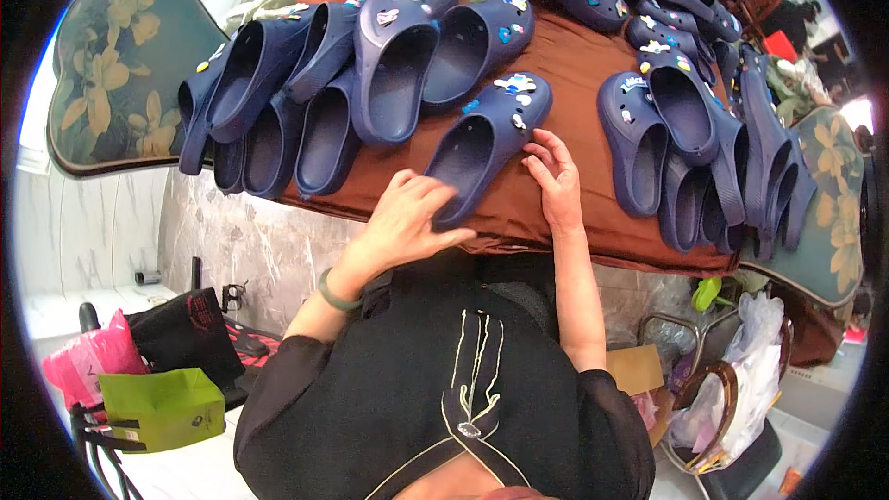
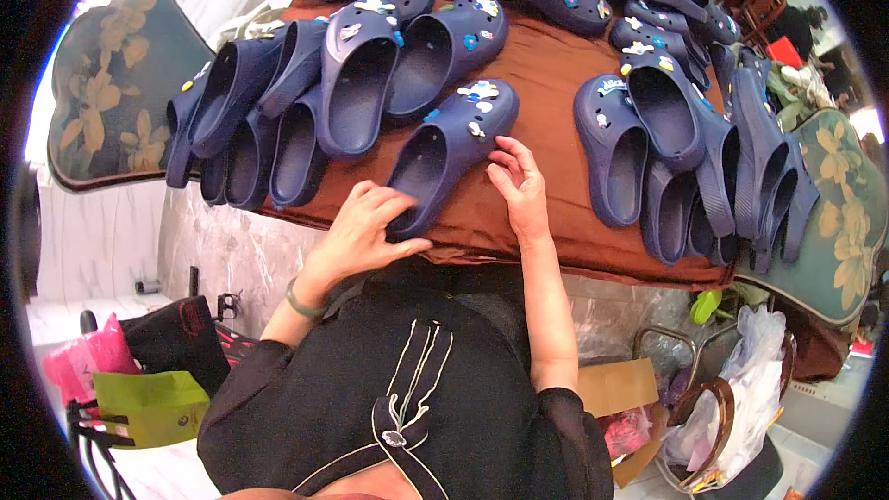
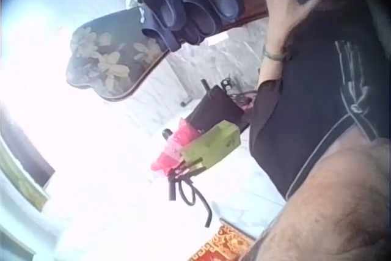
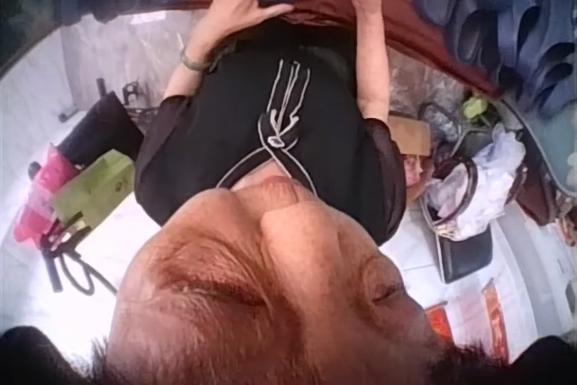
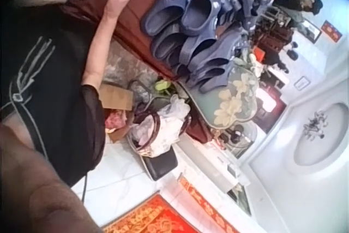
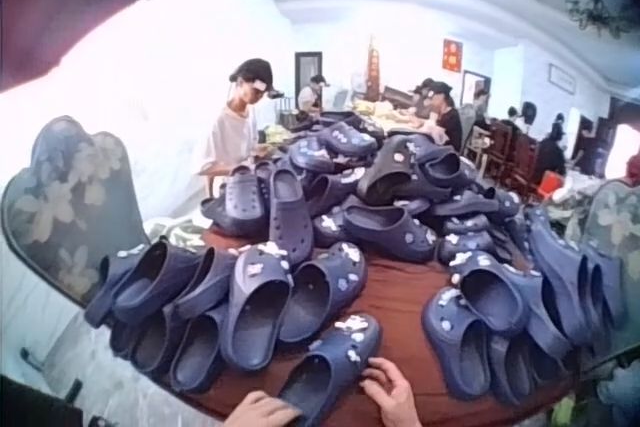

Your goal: Attaching decorative charms or jibbitz to blue rubber clogs.

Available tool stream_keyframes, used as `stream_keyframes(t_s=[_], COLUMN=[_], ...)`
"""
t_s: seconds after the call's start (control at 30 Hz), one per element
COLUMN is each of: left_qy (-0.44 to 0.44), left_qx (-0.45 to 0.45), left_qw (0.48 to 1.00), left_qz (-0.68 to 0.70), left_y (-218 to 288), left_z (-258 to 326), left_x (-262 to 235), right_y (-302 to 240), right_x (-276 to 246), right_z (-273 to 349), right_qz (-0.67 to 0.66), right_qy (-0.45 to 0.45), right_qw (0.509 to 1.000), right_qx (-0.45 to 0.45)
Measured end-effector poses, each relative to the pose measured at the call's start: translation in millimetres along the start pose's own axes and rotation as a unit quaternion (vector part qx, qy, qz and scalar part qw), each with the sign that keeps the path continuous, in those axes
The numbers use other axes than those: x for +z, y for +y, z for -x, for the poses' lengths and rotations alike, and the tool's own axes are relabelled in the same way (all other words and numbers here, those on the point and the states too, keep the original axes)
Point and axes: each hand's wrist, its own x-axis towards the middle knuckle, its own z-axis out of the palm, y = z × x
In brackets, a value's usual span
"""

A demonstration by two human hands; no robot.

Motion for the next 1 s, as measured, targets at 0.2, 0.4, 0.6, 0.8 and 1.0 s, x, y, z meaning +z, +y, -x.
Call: stream_keyframes(t_s=[0.2,0.4,0.6,0.8,1.0], left_qy=[0.107,0.151,0.154,0.216,0.325], left_qx=[0.086,0.065,0.032,0.082,0.025], left_qw=[0.987,0.985,0.986,0.97,0.943], left_qz=[-0.089,-0.059,-0.056,0.08,0.071], left_y=[5.6,7.8,11.0,5.6,-12.3], left_z=[-25.0,-19.4,-2.4,-1.5,0.5], left_x=[32.9,52.3,53.3,34.4,20.2], right_y=[12.0,11.8,10.4,15.6,15.1], right_x=[-0.7,6.1,14.2,8.7,10.9], right_z=[-1.0,3.2,5.7,9.1,7.8], right_qz=[0.056,0.125,0.2,0.308,0.285], right_qy=[0.011,0.031,0.021,0.031,0.023], right_qw=[0.998,0.991,0.978,0.949,0.957], right_qx=[-0.037,-0.032,-0.05,-0.061,-0.051])
